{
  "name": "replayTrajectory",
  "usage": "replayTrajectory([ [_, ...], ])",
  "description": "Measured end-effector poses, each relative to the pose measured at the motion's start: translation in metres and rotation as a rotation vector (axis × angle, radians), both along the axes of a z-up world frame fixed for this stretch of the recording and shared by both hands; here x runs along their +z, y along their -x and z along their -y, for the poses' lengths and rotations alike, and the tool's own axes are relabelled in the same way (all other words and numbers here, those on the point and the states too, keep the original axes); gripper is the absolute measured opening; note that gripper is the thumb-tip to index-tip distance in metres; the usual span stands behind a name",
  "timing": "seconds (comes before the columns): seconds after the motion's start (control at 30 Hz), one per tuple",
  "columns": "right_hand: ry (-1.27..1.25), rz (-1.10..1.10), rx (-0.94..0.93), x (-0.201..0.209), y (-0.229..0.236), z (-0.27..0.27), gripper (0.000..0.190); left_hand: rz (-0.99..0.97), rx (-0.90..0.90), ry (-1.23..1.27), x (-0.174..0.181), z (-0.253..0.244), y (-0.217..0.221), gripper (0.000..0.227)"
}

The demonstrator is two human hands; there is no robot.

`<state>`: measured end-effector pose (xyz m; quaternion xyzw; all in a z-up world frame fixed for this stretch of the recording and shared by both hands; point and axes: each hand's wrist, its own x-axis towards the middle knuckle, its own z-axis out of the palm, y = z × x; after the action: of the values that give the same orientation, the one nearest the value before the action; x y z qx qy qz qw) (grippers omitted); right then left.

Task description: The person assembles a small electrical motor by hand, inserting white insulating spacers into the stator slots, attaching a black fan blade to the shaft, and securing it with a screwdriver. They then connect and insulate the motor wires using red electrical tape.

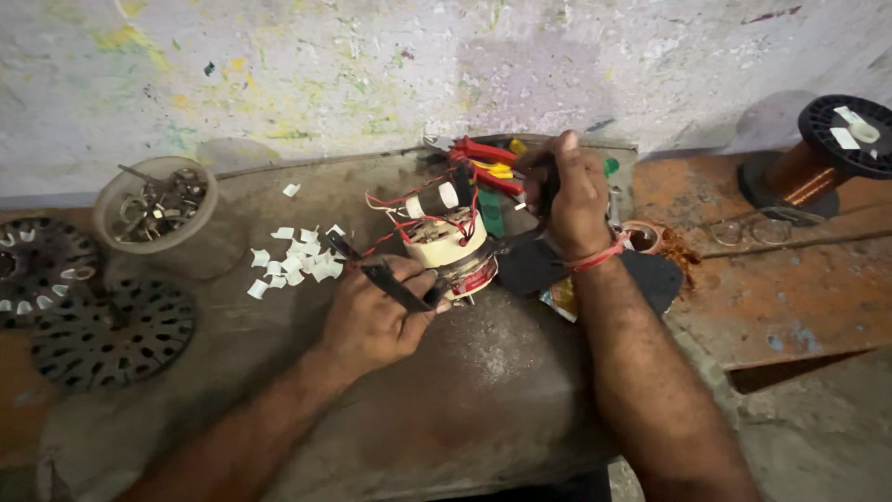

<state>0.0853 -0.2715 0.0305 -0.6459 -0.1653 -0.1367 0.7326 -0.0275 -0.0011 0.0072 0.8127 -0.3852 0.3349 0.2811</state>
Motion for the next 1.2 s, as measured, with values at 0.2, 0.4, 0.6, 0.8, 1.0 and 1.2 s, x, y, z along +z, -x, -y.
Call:
replayTrajectory([
  [0.2,-0.043,0.034,0.060,-0.004,-0.005,-0.002,0.072,-0.092,-0.008,0.167,0.003,-0.004,-0.007,0.033],
  [0.4,-0.069,-0.093,0.224,-0.009,-0.012,-0.009,0.071,0.063,0.107,0.345,0.028,0.002,-0.040,0.010],
  [0.6,-0.068,0.025,0.439,-0.015,-0.014,-0.009,0.052,-0.177,-0.053,0.620,0.067,0.016,-0.073,0.024],
  [0.8,0.081,0.167,0.412,-0.015,-0.006,-0.008,0.048,-0.369,-0.060,0.841,0.106,0.013,-0.070,0.022],
  [1.0,0.191,0.036,0.753,0.000,0.004,-0.015,0.053,-0.866,-0.204,1.321,0.113,-0.006,-0.074,0.020],
  [1.2,0.268,-0.106,0.820,-0.010,0.009,-0.027,0.029,-0.963,0.085,1.552,0.067,-0.023,-0.119,0.015],
])
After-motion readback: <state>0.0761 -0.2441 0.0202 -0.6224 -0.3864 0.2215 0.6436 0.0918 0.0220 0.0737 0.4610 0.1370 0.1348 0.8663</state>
